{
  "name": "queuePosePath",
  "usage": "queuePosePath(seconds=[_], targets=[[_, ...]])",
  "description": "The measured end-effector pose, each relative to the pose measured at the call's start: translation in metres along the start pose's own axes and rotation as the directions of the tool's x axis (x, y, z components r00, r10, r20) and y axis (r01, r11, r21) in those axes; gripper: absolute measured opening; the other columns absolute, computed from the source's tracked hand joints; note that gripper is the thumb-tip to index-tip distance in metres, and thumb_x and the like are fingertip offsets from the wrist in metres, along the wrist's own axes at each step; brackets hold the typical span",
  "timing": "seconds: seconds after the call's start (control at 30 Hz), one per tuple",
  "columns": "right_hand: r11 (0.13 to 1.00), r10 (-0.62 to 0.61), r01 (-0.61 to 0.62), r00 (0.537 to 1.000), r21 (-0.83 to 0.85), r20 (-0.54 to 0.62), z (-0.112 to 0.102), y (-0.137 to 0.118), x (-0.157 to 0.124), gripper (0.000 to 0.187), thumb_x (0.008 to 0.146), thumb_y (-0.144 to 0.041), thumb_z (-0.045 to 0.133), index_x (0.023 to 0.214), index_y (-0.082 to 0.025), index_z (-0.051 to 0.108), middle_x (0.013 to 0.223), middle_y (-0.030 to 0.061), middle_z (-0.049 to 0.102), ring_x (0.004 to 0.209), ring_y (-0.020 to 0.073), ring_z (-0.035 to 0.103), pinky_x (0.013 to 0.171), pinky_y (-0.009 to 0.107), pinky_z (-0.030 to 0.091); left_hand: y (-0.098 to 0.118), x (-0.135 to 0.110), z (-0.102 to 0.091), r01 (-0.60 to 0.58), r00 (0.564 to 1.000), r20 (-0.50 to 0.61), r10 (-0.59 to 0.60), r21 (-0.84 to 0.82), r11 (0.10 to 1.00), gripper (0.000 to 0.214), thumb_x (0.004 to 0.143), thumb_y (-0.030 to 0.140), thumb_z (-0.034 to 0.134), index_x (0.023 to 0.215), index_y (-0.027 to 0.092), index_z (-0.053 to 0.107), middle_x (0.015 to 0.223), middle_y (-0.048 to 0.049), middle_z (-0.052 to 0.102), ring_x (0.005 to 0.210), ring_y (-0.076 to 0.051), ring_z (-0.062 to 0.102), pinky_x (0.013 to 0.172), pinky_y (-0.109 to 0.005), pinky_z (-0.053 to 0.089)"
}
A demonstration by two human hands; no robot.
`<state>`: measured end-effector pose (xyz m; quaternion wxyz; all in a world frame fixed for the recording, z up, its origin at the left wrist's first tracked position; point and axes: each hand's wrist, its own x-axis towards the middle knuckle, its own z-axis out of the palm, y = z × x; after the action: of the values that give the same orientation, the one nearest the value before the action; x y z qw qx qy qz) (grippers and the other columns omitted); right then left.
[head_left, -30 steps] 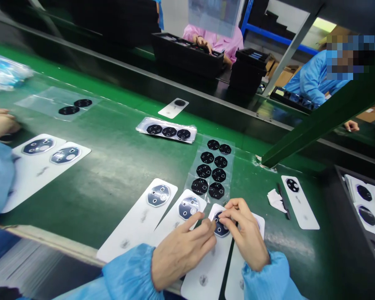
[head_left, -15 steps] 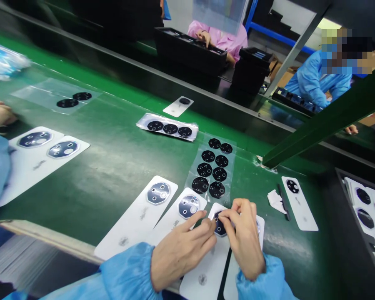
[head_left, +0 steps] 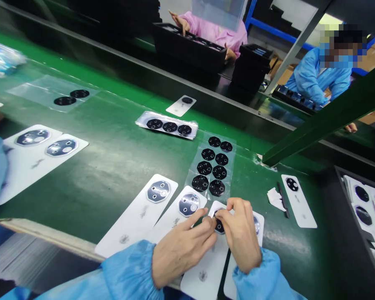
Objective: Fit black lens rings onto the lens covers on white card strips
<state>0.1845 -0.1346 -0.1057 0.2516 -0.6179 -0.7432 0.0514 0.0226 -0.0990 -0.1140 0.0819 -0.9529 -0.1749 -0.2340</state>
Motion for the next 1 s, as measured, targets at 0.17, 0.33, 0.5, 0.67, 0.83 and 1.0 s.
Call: queuePosePath(seconds=[0.17, 0.33, 0.5, 0.67, 0.83, 1.0], targets=[[0.993, 0.073, -0.076, 0.997, 0.093, 0.030, -0.003, 0.002, 0.000, 0.021, 0.086, -0.003, 0.046, 0.082, -0.020, 0.058, 0.090, 0.0051, 0.041, 0.085, 0.0203, 0.040, 0.071, 0.035, 0.040, 0.000, -0.001, 0.001, -0.012, 1.000, 0.007, 0.012, -0.010, 1.000, 0.037, 0.092, 0.004, 0.026, 0.082, 0.012, 0.061, 0.094, -0.0074, 0.066, 0.094, -0.016, 0.053, 0.103, -0.039, 0.028], [0.973, 0.140, -0.149, 0.988, 0.177, 0.060, -0.006, 0.008, 0.000, 0.018, 0.089, -0.010, 0.046, 0.082, -0.021, 0.058, 0.087, 0.0040, 0.041, 0.084, 0.0196, 0.041, 0.070, 0.033, 0.040, 0.000, -0.001, 0.001, 0.001, 1.000, 0.005, -0.001, 0.003, 1.000, 0.035, 0.093, 0.006, 0.029, 0.081, 0.012, 0.061, 0.099, -0.0073, 0.065, 0.095, -0.016, 0.052, 0.102, -0.040, 0.029], [0.935, 0.248, -0.242, 0.969, 0.260, 0.012, -0.014, 0.015, 0.001, 0.013, 0.091, -0.022, 0.044, 0.083, -0.022, 0.053, 0.087, 0.0029, 0.044, 0.088, 0.0194, 0.044, 0.075, 0.033, 0.038, 0.000, -0.002, 0.000, -0.003, 1.000, 0.029, 0.002, 0.014, 1.000, 0.032, 0.092, 0.005, 0.031, 0.080, 0.014, 0.060, 0.100, -0.0064, 0.065, 0.095, -0.015, 0.051, 0.102, -0.042, 0.029], [0.846, 0.372, -0.388, 0.921, 0.366, 0.117, -0.015, 0.015, -0.002, 0.022, 0.096, -0.028, 0.029, 0.079, -0.023, 0.040, 0.073, -0.0021, 0.046, 0.064, 0.0136, 0.045, 0.060, 0.027, 0.037, -0.002, 0.000, -0.003, 0.000, 1.000, 0.016, 0.000, 0.011, 1.000, 0.031, 0.091, 0.005, 0.032, 0.077, 0.015, 0.057, 0.098, -0.0060, 0.065, 0.095, -0.015, 0.050, 0.104, -0.043, 0.026], [0.876, 0.325, -0.365, 0.930, 0.316, 0.175, -0.010, 0.016, -0.005, 0.019, 0.096, -0.027, 0.032, 0.080, -0.022, 0.043, 0.069, -0.0026, 0.048, 0.061, 0.0130, 0.047, 0.057, 0.026, 0.038, -0.003, 0.000, -0.001, -0.008, 1.000, 0.019, 0.008, 0.017, 1.000, 0.027, 0.092, 0.007, 0.034, 0.078, 0.016, 0.056, 0.100, -0.0058, 0.065, 0.096, -0.015, 0.050, 0.105, -0.045, 0.025], [0.974, 0.063, -0.082, 0.993, 0.210, 0.095, -0.007, 0.015, -0.003, 0.018, 0.089, -0.011, 0.043, 0.083, -0.020, 0.056, 0.087, 0.0045, 0.049, 0.082, 0.0172, 0.047, 0.071, 0.030, 0.042, 0.000, -0.001, -0.001, -0.014, 1.000, 0.022, 0.013, 0.036, 0.999, 0.028, 0.091, 0.005, 0.033, 0.079, 0.016, 0.057, 0.098, -0.0059, 0.065, 0.096, -0.015, 0.051, 0.102, -0.042, 0.031]])
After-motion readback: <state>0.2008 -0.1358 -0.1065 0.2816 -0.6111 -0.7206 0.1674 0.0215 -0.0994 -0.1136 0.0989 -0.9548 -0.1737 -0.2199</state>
